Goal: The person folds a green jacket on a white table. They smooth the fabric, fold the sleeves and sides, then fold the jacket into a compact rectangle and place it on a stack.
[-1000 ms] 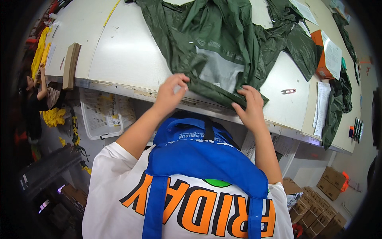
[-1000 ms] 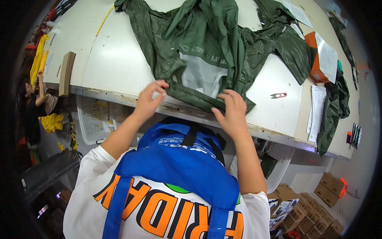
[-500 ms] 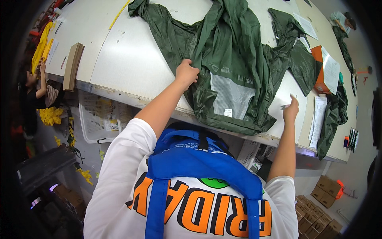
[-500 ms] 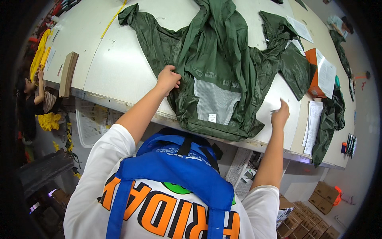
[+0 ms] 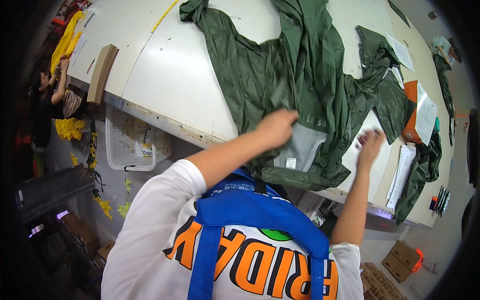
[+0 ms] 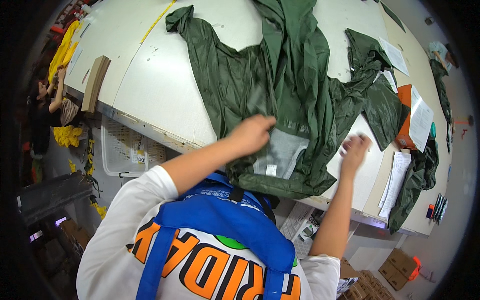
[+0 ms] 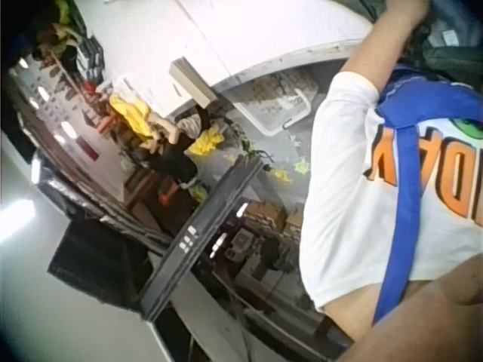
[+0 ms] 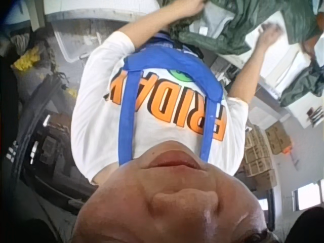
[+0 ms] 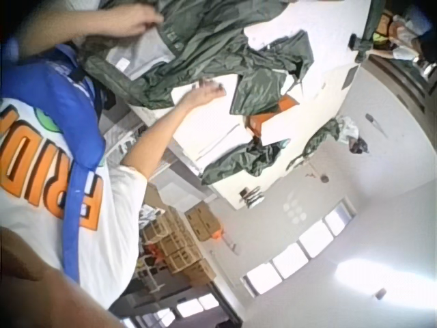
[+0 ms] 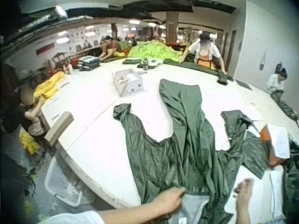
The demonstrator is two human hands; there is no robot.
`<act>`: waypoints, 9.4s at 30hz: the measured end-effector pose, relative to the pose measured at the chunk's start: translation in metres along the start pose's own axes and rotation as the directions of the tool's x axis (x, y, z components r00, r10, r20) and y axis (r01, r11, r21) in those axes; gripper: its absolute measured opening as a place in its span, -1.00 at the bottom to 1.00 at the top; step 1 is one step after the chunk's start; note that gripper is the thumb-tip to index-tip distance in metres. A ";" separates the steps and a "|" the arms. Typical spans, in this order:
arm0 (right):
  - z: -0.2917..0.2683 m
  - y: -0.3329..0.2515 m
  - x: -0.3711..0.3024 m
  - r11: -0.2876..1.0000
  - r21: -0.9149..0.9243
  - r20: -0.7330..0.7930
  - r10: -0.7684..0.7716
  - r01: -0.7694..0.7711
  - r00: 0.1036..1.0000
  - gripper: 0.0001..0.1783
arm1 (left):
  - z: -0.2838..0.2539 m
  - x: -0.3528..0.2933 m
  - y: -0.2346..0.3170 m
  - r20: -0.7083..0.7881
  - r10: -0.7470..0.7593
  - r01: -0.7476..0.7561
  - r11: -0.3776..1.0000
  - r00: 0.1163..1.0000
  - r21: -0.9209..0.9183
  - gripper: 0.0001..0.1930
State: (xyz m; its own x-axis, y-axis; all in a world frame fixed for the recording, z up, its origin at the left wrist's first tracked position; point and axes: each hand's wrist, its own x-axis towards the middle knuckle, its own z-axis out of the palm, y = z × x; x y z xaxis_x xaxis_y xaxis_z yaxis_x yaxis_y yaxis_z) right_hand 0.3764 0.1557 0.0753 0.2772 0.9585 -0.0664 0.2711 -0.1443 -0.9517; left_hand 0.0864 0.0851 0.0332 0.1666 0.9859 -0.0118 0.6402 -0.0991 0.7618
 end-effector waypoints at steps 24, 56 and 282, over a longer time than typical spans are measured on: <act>0.188 -0.063 -0.099 0.942 -0.263 0.612 -0.003 0.208 0.791 -0.75 | -0.236 0.021 -0.277 -0.739 -0.260 0.332 0.942 0.621 -0.052 -0.80; 0.256 -0.195 -0.089 0.572 0.003 0.333 -0.774 0.820 0.539 -0.73 | -0.218 -0.001 -0.026 0.044 -0.103 0.013 -0.283 0.994 -0.959 -0.53; 0.256 -0.137 -0.104 0.870 0.416 0.118 -0.340 0.264 0.933 -0.78 | -0.204 -0.064 -0.009 -0.214 0.524 -0.525 0.849 0.824 0.057 -0.79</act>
State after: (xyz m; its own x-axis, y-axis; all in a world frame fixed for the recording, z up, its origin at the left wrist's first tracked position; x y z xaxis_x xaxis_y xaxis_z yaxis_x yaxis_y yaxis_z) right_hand 0.0741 0.1391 0.1361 0.0573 0.9724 0.2263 -0.0748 0.2302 -0.9703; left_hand -0.0833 0.0507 0.1594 0.3122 0.7894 0.5285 0.4985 -0.6097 0.6162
